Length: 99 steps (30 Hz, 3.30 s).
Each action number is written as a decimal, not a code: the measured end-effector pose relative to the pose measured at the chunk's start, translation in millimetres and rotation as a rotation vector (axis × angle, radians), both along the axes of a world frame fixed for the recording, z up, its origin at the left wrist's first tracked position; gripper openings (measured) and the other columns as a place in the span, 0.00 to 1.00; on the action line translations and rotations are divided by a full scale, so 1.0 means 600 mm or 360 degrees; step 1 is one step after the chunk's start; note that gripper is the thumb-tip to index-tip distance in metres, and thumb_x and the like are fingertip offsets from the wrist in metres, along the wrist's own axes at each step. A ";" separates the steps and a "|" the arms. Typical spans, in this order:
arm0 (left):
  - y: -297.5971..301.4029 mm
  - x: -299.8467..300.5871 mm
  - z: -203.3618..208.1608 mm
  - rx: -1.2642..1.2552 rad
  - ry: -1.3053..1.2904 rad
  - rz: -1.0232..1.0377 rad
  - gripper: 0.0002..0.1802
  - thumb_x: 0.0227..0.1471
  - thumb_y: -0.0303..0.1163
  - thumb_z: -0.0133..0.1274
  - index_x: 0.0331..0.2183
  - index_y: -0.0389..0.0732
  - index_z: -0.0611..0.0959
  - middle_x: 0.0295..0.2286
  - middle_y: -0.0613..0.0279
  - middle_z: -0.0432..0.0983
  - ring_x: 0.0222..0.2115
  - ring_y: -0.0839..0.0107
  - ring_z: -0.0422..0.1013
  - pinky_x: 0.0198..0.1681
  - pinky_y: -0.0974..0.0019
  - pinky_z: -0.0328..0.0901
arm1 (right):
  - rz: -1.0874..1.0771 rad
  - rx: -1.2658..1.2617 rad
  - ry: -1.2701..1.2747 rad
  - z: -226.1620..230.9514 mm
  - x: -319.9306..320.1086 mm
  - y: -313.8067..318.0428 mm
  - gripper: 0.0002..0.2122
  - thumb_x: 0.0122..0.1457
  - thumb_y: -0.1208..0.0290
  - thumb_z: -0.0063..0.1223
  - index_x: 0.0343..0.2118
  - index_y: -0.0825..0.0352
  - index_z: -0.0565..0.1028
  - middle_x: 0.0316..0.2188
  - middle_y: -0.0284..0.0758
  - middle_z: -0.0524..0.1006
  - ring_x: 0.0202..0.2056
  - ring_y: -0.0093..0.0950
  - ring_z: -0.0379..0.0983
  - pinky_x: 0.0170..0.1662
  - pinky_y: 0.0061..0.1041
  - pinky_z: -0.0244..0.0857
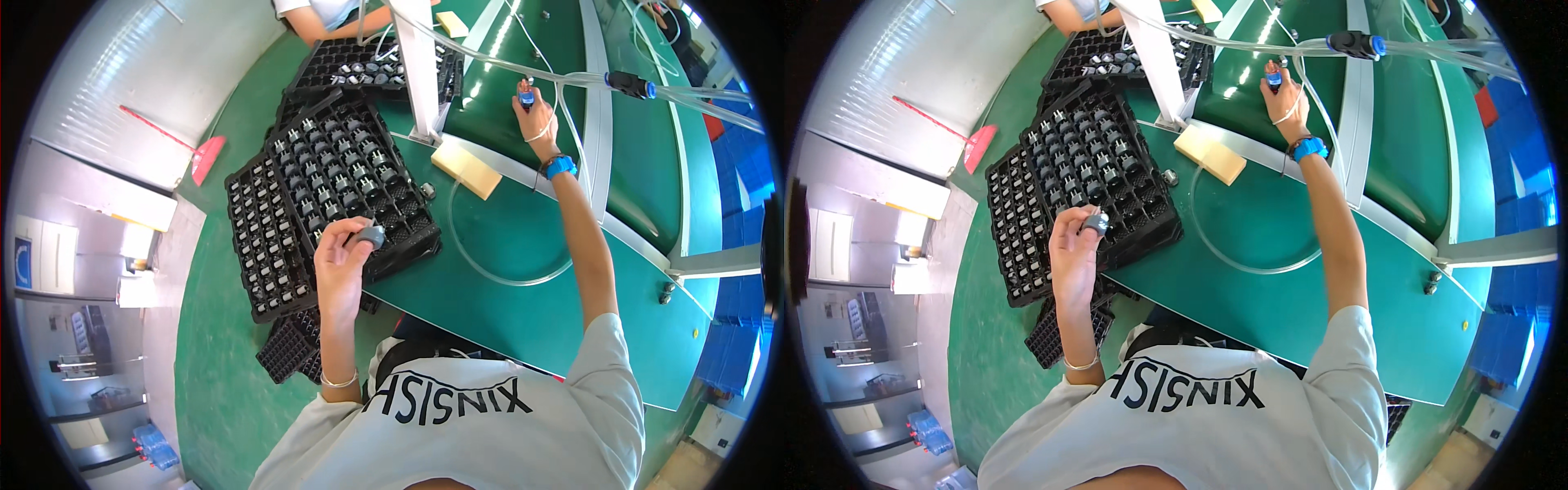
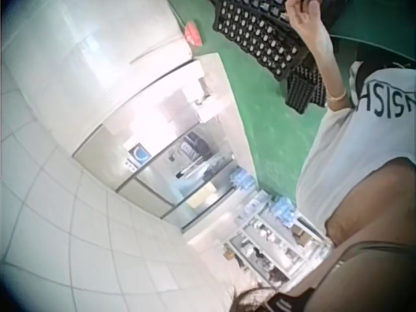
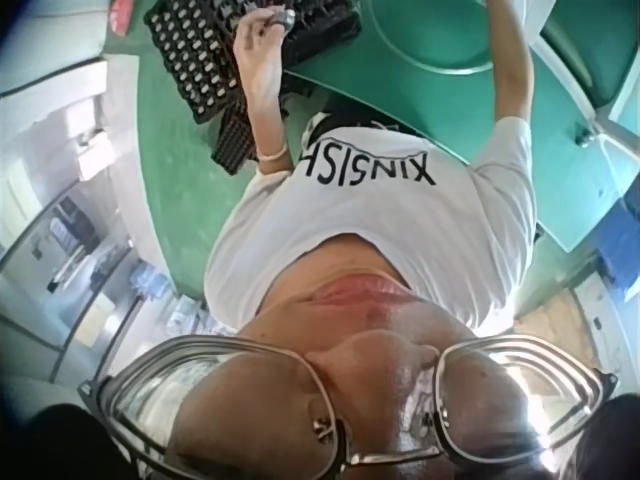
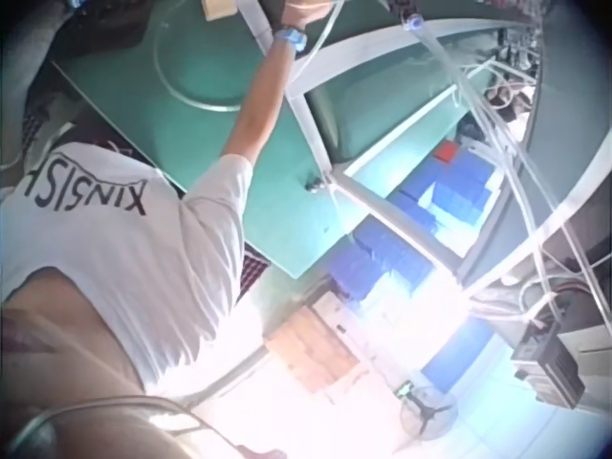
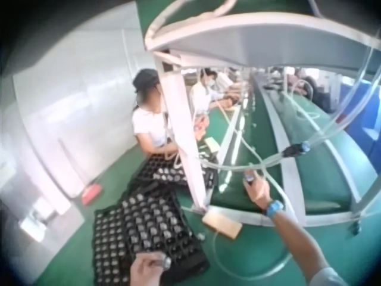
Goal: Assembling small electronic components using a blue jig and placing them into a sorting tray.
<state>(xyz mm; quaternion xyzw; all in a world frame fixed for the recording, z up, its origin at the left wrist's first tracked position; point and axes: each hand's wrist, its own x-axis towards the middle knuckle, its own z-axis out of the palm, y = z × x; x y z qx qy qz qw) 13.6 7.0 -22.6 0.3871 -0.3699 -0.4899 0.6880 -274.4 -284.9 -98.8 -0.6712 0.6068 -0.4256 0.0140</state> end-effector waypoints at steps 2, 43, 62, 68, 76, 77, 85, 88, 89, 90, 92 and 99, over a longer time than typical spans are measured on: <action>-0.002 -0.007 0.001 -0.0025 -0.0027 0.0019 0.13 0.44 0.16 0.52 0.36 0.35 0.73 0.37 0.60 0.70 0.38 0.73 0.69 0.43 0.72 0.63 | -0.0103 -0.0008 0.0048 0.009 0.011 0.016 0.13 0.52 0.62 0.51 0.36 0.64 0.70 0.25 0.46 0.74 0.26 0.43 0.71 0.29 0.36 0.65; 0.005 0.090 -0.003 0.0489 -0.2595 0.0635 0.10 0.42 0.22 0.53 0.32 0.40 0.76 0.32 0.60 0.68 0.36 0.60 0.64 0.42 0.62 0.60 | 0.1029 0.0197 -0.0229 0.054 0.089 0.202 0.16 0.49 0.69 0.53 0.39 0.71 0.68 0.28 0.45 0.73 0.29 0.40 0.71 0.36 0.28 0.65; 0.013 0.042 0.025 0.0147 -0.0122 -0.0156 0.11 0.55 0.25 0.43 0.41 0.38 0.69 0.38 0.61 0.69 0.39 0.76 0.65 0.43 0.72 0.60 | 0.0797 0.0138 -0.0407 0.007 0.074 0.127 0.13 0.49 0.70 0.54 0.35 0.72 0.69 0.31 0.45 0.73 0.32 0.37 0.72 0.38 0.27 0.65; 0.035 0.047 0.028 0.0140 -0.0075 -0.0042 0.16 0.50 0.27 0.51 0.43 0.37 0.69 0.36 0.62 0.69 0.38 0.76 0.65 0.44 0.71 0.61 | 0.0171 -0.0170 -0.0243 0.001 0.007 0.011 0.17 0.50 0.58 0.55 0.35 0.67 0.71 0.22 0.49 0.74 0.26 0.46 0.72 0.28 0.37 0.65; 0.036 0.015 0.022 0.0044 -0.0117 0.0009 0.13 0.48 0.23 0.53 0.38 0.38 0.72 0.39 0.57 0.71 0.41 0.72 0.67 0.46 0.69 0.61 | -0.0146 -0.0166 0.0150 -0.016 -0.008 -0.023 0.18 0.51 0.57 0.53 0.37 0.68 0.71 0.23 0.47 0.75 0.25 0.44 0.71 0.28 0.36 0.65; 0.032 0.006 0.024 -0.0002 -0.0114 -0.0006 0.12 0.47 0.21 0.53 0.37 0.37 0.72 0.39 0.59 0.70 0.40 0.72 0.67 0.45 0.69 0.62 | -0.0200 -0.0462 0.0326 -0.014 -0.006 -0.021 0.18 0.51 0.57 0.53 0.37 0.67 0.71 0.22 0.45 0.75 0.24 0.44 0.71 0.28 0.34 0.65; 0.002 -0.032 0.016 -0.0196 -0.0245 -0.0167 0.12 0.43 0.16 0.53 0.35 0.33 0.75 0.36 0.60 0.67 0.36 0.73 0.67 0.42 0.72 0.63 | 0.1250 0.1143 -0.2222 0.123 0.145 0.243 0.15 0.53 0.59 0.51 0.40 0.63 0.68 0.35 0.32 0.72 0.36 0.21 0.69 0.39 0.18 0.62; -0.001 -0.043 0.022 -0.0228 -0.0257 -0.0203 0.12 0.43 0.15 0.52 0.35 0.32 0.75 0.36 0.60 0.67 0.36 0.73 0.68 0.42 0.72 0.63 | 0.1630 0.1516 -0.2395 0.142 0.176 0.312 0.18 0.54 0.59 0.48 0.44 0.63 0.65 0.36 0.34 0.72 0.39 0.23 0.69 0.41 0.21 0.63; -0.002 -0.045 0.023 -0.0242 -0.0257 -0.0209 0.12 0.43 0.15 0.52 0.35 0.31 0.75 0.36 0.60 0.67 0.36 0.73 0.68 0.42 0.72 0.63 | 0.1634 0.1606 -0.2313 0.145 0.178 0.325 0.18 0.54 0.59 0.47 0.44 0.63 0.65 0.37 0.34 0.72 0.40 0.24 0.69 0.43 0.22 0.64; -0.002 -0.046 0.021 -0.0237 -0.0257 -0.0206 0.12 0.43 0.15 0.52 0.35 0.31 0.75 0.36 0.60 0.67 0.36 0.73 0.68 0.42 0.72 0.63 | 0.1610 0.1775 -0.2181 0.144 0.173 0.333 0.18 0.55 0.60 0.46 0.45 0.64 0.64 0.37 0.35 0.71 0.40 0.25 0.69 0.44 0.22 0.64; -0.002 -0.047 0.020 -0.0156 -0.0275 -0.0248 0.13 0.42 0.14 0.52 0.35 0.31 0.75 0.36 0.60 0.67 0.36 0.73 0.68 0.43 0.71 0.63 | 0.1636 0.1806 -0.2121 0.135 0.170 0.340 0.19 0.55 0.60 0.45 0.47 0.65 0.63 0.38 0.35 0.71 0.40 0.25 0.70 0.44 0.23 0.64; 0.012 -0.064 0.012 -0.0190 -0.0339 -0.0061 0.16 0.40 0.12 0.53 0.36 0.32 0.75 0.36 0.60 0.67 0.38 0.73 0.68 0.44 0.71 0.64 | 0.1584 0.1784 -0.2058 0.128 0.164 0.376 0.22 0.55 0.57 0.47 0.46 0.68 0.63 0.39 0.35 0.71 0.41 0.25 0.70 0.45 0.24 0.64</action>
